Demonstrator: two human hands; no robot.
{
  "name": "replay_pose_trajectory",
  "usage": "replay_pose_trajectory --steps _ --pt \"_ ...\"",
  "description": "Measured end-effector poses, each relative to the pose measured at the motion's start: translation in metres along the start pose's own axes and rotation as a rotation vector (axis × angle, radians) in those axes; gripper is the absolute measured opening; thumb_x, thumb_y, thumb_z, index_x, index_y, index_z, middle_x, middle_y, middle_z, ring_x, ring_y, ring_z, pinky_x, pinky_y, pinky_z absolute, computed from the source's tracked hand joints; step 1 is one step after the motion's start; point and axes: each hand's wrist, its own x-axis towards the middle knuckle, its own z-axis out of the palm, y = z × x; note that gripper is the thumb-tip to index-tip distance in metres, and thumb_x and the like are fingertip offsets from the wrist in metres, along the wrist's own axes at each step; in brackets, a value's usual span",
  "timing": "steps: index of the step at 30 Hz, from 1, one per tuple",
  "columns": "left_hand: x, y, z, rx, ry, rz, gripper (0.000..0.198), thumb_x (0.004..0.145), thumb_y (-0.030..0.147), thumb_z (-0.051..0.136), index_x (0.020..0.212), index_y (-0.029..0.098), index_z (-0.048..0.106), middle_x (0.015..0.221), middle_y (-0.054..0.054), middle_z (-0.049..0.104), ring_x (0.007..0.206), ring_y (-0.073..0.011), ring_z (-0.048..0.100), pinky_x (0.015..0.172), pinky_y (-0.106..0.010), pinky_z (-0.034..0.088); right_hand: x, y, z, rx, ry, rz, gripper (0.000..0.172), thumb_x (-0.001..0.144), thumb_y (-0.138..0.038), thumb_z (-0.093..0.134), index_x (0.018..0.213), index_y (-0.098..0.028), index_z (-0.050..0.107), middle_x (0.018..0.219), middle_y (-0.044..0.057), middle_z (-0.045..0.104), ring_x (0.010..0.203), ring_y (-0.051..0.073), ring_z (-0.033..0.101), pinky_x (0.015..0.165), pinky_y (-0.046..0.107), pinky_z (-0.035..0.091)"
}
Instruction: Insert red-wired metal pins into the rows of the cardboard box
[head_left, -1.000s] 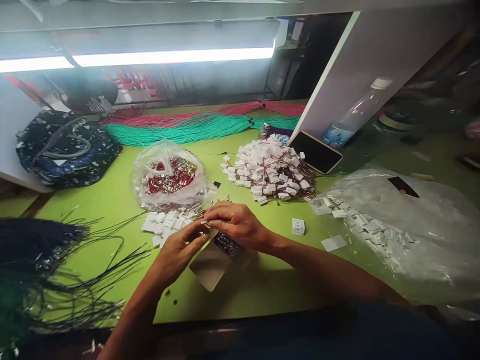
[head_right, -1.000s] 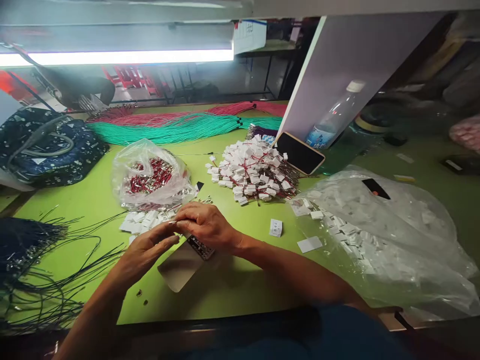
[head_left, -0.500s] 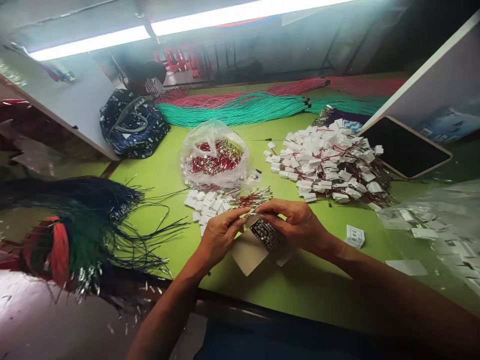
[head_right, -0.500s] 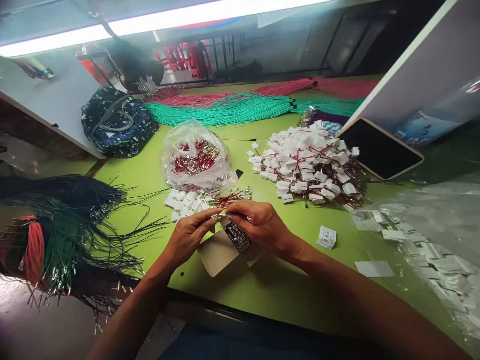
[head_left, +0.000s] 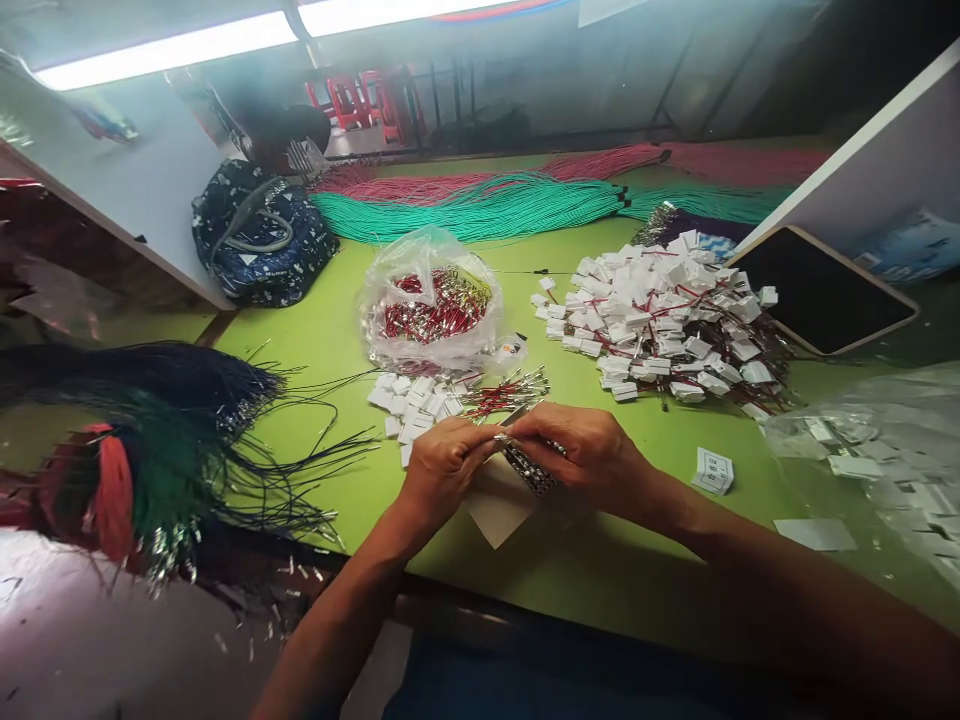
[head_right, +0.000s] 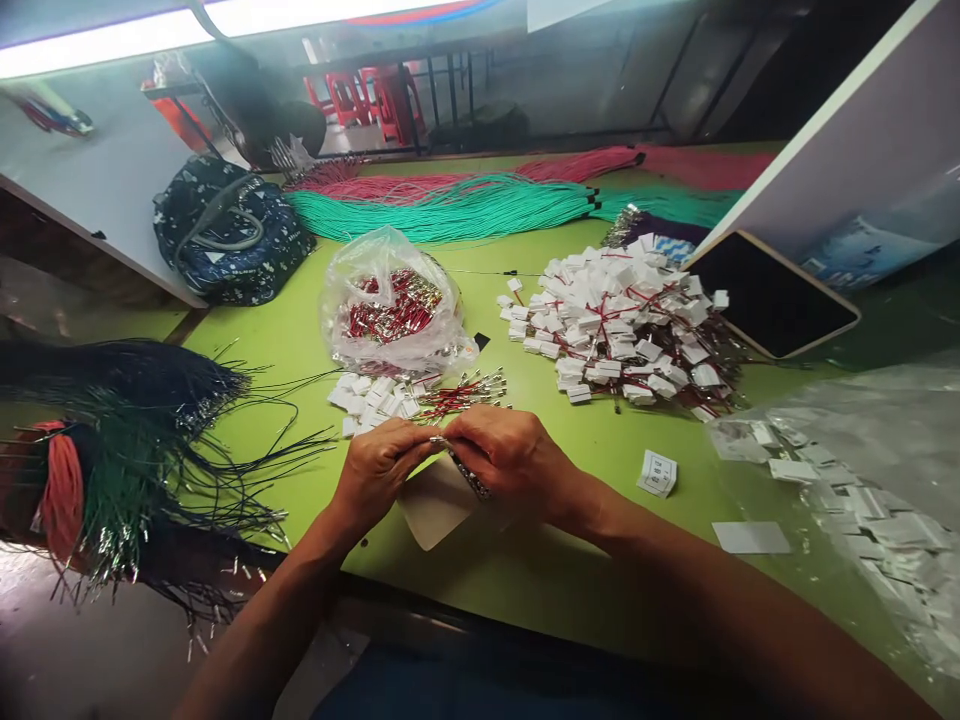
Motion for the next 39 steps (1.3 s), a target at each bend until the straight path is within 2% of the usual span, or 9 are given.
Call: replay_pose_trajectory --steps 10,14,16,19,23,29,34,36,39 --pt "-0.002 -0.003 -0.001 -0.030 0.020 -0.023 0.021 0.086 0.031 0.055 0.090 0.021 0.073 0.077 -0.004 0.073 0.071 -0.0152 0.064 0.068 -0.026 0.050 0.001 0.002 -0.005 0.123 -0.014 0.109 0.012 0.085 -0.016 0.053 0.083 -0.018 0.065 0.073 0.002 0.069 0.064 0.011 0.063 0.060 0.020 0.047" --pt "-0.002 -0.001 -0.001 -0.021 0.031 -0.011 0.022 0.087 0.033 0.054 0.089 0.021 0.073 0.075 -0.003 0.072 0.069 -0.0146 0.063 0.066 -0.025 0.050 0.000 0.003 -0.003 0.072 -0.035 0.080 0.013 0.086 -0.017 0.052 0.083 -0.018 0.064 0.072 0.001 0.069 0.063 0.011 0.062 0.059 0.021 0.046" --pt "-0.003 -0.002 -0.001 -0.006 0.039 0.011 0.022 0.087 0.033 0.054 0.088 0.021 0.072 0.074 -0.004 0.072 0.068 -0.0143 0.063 0.066 -0.025 0.050 -0.001 0.002 -0.004 0.008 -0.032 0.013 0.014 0.088 -0.018 0.050 0.083 -0.019 0.063 0.070 0.001 0.067 0.062 0.011 0.060 0.059 0.021 0.045" --pt "-0.003 -0.004 0.000 0.047 0.059 0.090 0.022 0.087 0.031 0.053 0.086 0.019 0.072 0.071 -0.004 0.071 0.066 -0.0140 0.062 0.064 -0.025 0.049 -0.001 -0.002 -0.006 -0.138 -0.045 -0.112 0.021 0.091 -0.016 0.045 0.080 -0.018 0.062 0.066 0.003 0.062 0.061 0.013 0.055 0.057 0.023 0.042" --pt "-0.002 -0.005 0.002 0.134 0.044 0.189 0.024 0.089 0.029 0.050 0.085 0.017 0.071 0.069 -0.005 0.070 0.063 -0.0142 0.060 0.061 -0.025 0.047 -0.002 -0.006 -0.008 -0.234 -0.100 -0.184 0.027 0.091 -0.010 0.040 0.073 -0.016 0.059 0.063 0.003 0.056 0.058 0.013 0.048 0.055 0.024 0.038" --pt "-0.004 -0.001 0.001 0.137 0.001 0.169 0.030 0.092 0.031 0.044 0.084 0.018 0.070 0.065 -0.004 0.066 0.061 -0.0135 0.057 0.059 -0.025 0.045 -0.006 -0.008 0.000 -0.206 -0.068 -0.162 0.027 0.091 -0.009 0.038 0.075 -0.016 0.059 0.064 0.004 0.059 0.061 0.014 0.051 0.057 0.024 0.040" --pt "-0.005 -0.005 0.002 0.179 -0.010 0.207 0.030 0.092 0.030 0.043 0.082 0.018 0.069 0.063 -0.003 0.065 0.059 -0.0133 0.057 0.058 -0.025 0.045 -0.006 -0.008 0.005 -0.181 -0.046 -0.132 0.026 0.091 -0.012 0.040 0.074 -0.017 0.059 0.062 0.003 0.059 0.058 0.013 0.052 0.055 0.024 0.040" --pt "-0.001 -0.006 0.002 0.222 -0.009 0.229 0.027 0.092 0.028 0.044 0.088 0.017 0.069 0.068 -0.004 0.068 0.063 -0.0147 0.059 0.062 -0.026 0.047 -0.002 -0.002 0.002 -0.132 -0.074 -0.102 0.022 0.091 -0.014 0.043 0.078 -0.017 0.060 0.066 0.003 0.062 0.061 0.013 0.055 0.057 0.023 0.042" --pt "0.008 -0.003 -0.001 0.275 0.036 0.243 0.026 0.090 0.026 0.048 0.109 0.016 0.064 0.099 -0.010 0.071 0.089 -0.0195 0.063 0.080 -0.033 0.050 0.008 0.014 -0.007 -0.091 -0.103 -0.047 0.015 0.090 -0.015 0.047 0.086 -0.017 0.061 0.078 0.004 0.066 0.070 0.013 0.060 0.064 0.023 0.045"
